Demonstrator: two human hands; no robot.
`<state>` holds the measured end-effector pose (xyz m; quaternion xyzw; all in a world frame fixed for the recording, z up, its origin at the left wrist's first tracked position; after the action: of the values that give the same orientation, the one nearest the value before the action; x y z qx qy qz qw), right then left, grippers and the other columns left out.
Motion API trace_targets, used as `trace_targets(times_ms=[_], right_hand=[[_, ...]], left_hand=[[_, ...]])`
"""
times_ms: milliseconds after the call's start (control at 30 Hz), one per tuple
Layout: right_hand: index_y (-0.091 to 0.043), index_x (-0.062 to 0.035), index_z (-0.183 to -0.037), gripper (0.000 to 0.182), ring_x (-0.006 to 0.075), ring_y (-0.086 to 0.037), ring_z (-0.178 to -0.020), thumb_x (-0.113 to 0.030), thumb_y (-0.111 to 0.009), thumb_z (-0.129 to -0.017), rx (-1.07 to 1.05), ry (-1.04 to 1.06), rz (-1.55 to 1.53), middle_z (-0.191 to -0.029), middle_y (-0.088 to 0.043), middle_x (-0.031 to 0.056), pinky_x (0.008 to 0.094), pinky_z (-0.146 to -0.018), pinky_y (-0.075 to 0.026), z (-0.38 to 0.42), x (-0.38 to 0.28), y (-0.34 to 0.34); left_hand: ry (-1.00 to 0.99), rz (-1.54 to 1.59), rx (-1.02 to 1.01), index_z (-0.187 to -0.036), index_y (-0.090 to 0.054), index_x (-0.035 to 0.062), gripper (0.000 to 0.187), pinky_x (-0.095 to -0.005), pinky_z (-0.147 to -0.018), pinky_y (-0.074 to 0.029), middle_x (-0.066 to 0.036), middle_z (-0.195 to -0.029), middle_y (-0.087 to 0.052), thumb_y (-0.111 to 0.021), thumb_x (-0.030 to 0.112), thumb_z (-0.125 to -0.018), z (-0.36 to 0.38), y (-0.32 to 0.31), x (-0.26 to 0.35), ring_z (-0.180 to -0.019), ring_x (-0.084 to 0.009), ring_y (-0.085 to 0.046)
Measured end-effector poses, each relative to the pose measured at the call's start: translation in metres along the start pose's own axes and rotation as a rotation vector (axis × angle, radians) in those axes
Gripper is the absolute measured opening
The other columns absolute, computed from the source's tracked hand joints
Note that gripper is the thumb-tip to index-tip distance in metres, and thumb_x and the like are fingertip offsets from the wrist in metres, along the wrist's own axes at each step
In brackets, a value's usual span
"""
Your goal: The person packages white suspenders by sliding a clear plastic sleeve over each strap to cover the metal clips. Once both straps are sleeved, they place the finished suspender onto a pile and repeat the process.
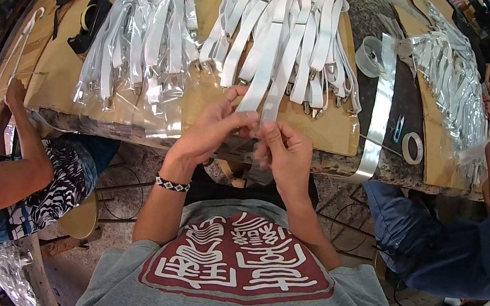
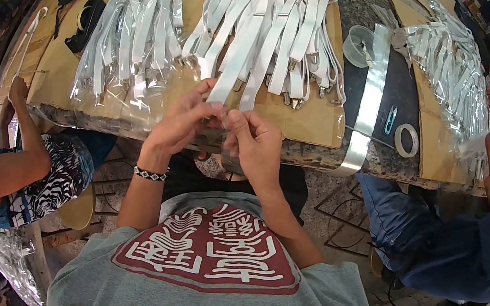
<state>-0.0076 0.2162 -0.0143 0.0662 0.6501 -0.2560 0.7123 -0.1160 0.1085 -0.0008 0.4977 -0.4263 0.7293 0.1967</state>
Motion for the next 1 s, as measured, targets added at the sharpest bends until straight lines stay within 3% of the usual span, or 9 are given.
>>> trace_targets(times_ms=[167, 267, 367, 467, 667, 1000], right_hand=[[-0.069, 0.0009, -0.104, 0.027, 0.0057, -0.057, -0.06, -0.025, -0.062, -0.103, -0.007, 0.001, 0.013, -0.077, -0.067, 0.0027, 0.0217, -0.053, -0.045, -0.008, -0.012, -0.008], [-0.066, -0.0001, -0.103, 0.024, 0.0052, -0.058, -0.065, -0.024, -0.062, -0.103, -0.053, 0.03, -0.01, -0.08, -0.067, 0.0024, 0.0209, -0.057, -0.044, -0.006, -0.015, -0.013], [-0.062, -0.005, -0.1, 0.019, 0.0039, -0.052, -0.058, -0.024, -0.061, -0.103, -0.093, 0.033, -0.016, -0.072, -0.062, -0.0016, 0.019, -0.053, -0.038, -0.008, -0.003, -0.012], [-0.06, -0.0036, -0.091, 0.022, 0.0039, -0.051, -0.064, -0.023, -0.062, -0.103, -0.172, 0.002, -0.075, -0.075, -0.06, -0.0016, 0.0206, -0.056, -0.039, -0.005, -0.008, -0.012], [-0.059, -0.0051, -0.089, 0.023, 0.0031, -0.049, -0.063, -0.023, -0.061, -0.104, -0.105, 0.003, 0.108, -0.071, -0.058, -0.0031, 0.0202, -0.057, -0.038, -0.008, -0.002, -0.002], [-0.06, -0.0049, -0.09, 0.022, 0.0035, -0.049, -0.062, -0.022, -0.062, -0.103, -0.055, 0.119, 0.013, -0.071, -0.057, -0.0029, 0.0198, -0.057, -0.037, -0.002, -0.004, -0.01]], left_hand=[[-0.084, 0.012, 0.054, -0.134, -0.047, 0.0026, 0.049, -0.0269, -0.082, -0.05, -0.006, -0.105, -0.069, -0.071, 0.006, -0.092, -0.001, -0.008, 0.002, -0.094, -0.0108, -0.064], [-0.121, -0.003, 0.128, -0.132, -0.047, 0.0018, 0.047, -0.0269, -0.081, -0.051, -0.005, -0.103, -0.069, -0.072, 0.005, -0.091, 0.002, 0.005, 0.004, -0.093, -0.0105, -0.065], [-0.142, -0.061, 0.125, -0.13, -0.049, 0.0017, 0.045, -0.026, -0.076, -0.051, -0.005, -0.101, -0.069, -0.072, 0.005, -0.091, 0.004, 0.008, 0.007, -0.087, -0.0095, -0.064], [-0.146, -0.059, 0.101, -0.13, -0.048, 0.0016, 0.046, -0.0252, -0.071, -0.05, -0.005, -0.099, -0.069, -0.072, 0.005, -0.091, 0.003, 0.006, 0.005, -0.083, -0.0087, -0.062], [-0.114, -0.095, 0.101, -0.132, -0.048, 0.0011, 0.048, -0.0247, -0.07, -0.049, -0.005, -0.098, -0.069, -0.072, 0.004, -0.09, 0.006, 0.001, 0.006, -0.08, -0.0083, -0.061], [-0.124, -0.115, 0.144, -0.13, -0.05, 0.0031, 0.047, -0.0238, -0.068, -0.048, -0.002, -0.093, -0.068, -0.072, 0.003, -0.089, 0.007, 0.002, 0.007, -0.077, -0.0076, -0.061]])
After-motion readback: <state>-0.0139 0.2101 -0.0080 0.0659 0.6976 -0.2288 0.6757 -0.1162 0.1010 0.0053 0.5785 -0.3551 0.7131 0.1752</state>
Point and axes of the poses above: each hand's wrist, its own z-axis away from the middle knuckle, its own y-axis out of the back of the hand, x = y × z, the point moved 6 cm from there along -z, towards the middle knuckle
